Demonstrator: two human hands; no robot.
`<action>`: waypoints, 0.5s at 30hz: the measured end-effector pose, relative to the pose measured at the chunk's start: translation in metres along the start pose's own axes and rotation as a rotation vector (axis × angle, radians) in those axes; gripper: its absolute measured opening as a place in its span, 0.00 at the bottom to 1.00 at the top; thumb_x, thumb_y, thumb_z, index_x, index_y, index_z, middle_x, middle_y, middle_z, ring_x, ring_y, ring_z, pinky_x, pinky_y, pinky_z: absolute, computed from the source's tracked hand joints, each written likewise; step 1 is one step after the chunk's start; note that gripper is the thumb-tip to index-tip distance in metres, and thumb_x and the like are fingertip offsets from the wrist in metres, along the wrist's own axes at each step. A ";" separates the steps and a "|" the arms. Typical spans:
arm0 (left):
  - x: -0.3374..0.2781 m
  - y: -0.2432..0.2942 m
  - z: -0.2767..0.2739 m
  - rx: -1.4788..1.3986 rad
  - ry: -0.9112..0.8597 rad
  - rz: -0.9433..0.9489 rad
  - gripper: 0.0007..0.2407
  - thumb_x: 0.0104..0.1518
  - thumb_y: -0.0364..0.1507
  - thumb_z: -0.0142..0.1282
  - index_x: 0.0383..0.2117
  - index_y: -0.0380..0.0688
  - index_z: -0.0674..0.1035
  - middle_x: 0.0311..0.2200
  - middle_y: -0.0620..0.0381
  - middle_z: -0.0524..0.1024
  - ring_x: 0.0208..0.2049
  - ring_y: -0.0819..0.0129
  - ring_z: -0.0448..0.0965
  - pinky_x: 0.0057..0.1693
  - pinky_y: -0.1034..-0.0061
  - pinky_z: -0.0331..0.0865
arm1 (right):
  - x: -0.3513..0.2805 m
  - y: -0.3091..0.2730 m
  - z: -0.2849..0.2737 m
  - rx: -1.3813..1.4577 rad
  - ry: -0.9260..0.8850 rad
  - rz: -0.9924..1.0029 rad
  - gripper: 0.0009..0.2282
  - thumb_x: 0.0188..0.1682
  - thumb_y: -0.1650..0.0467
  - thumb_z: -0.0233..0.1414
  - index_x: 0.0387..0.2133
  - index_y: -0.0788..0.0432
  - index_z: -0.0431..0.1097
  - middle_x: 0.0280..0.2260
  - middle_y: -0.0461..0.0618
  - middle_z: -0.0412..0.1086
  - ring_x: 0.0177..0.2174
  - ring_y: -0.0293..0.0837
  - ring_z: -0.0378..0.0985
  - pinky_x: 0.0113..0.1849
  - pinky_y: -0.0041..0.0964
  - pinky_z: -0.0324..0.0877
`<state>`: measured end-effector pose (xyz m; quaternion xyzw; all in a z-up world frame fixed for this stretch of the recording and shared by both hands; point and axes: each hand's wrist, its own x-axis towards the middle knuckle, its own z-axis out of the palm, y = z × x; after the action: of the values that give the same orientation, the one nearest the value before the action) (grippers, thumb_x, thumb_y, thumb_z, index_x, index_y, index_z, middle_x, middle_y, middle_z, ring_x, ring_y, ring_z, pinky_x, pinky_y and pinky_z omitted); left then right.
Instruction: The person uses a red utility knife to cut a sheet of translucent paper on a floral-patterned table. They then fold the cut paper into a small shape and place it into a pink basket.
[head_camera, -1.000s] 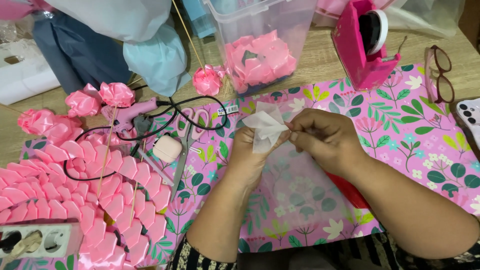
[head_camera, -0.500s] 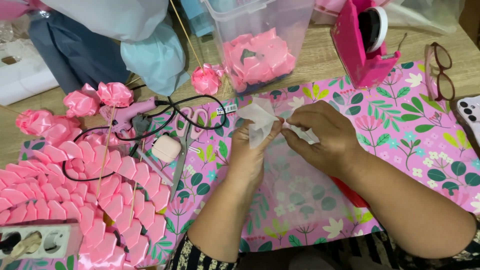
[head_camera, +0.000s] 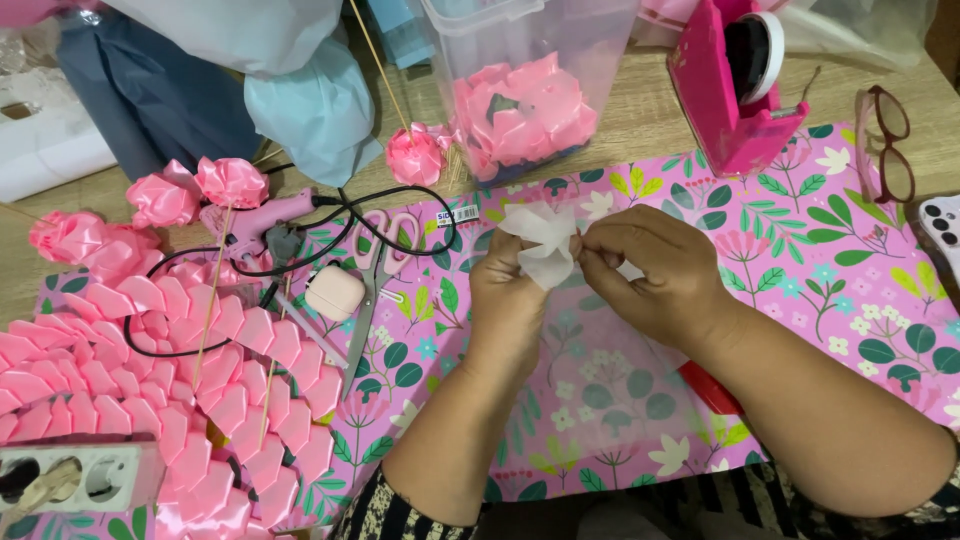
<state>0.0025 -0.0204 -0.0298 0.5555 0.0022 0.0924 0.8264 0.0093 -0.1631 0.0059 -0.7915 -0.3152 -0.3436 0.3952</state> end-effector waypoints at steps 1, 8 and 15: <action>0.001 0.003 -0.001 0.000 0.000 0.000 0.07 0.52 0.26 0.68 0.35 0.41 0.85 0.40 0.57 0.73 0.50 0.72 0.70 0.63 0.66 0.64 | -0.001 0.002 0.000 0.000 0.000 0.000 0.05 0.44 0.84 0.60 0.28 0.65 0.77 0.26 0.51 0.76 0.21 0.42 0.73 0.23 0.33 0.72; 0.003 0.011 -0.004 0.039 -0.137 0.043 0.04 0.51 0.23 0.67 0.29 0.41 0.83 0.36 0.59 0.69 0.46 0.73 0.68 0.61 0.73 0.63 | -0.004 0.004 -0.006 0.806 -0.121 0.774 0.02 0.46 0.78 0.55 0.26 0.66 0.73 0.18 0.53 0.70 0.21 0.38 0.72 0.24 0.31 0.70; 0.009 0.006 -0.008 0.061 -0.089 0.035 0.06 0.49 0.23 0.70 0.29 0.42 0.84 0.34 0.58 0.72 0.44 0.73 0.73 0.57 0.76 0.67 | 0.000 0.020 -0.014 0.869 -0.174 0.731 0.04 0.46 0.77 0.59 0.31 0.71 0.76 0.23 0.59 0.74 0.23 0.43 0.79 0.27 0.35 0.75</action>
<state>0.0095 -0.0099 -0.0265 0.5839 -0.0415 0.0821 0.8066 0.0202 -0.1845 0.0040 -0.6391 -0.1648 0.0429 0.7500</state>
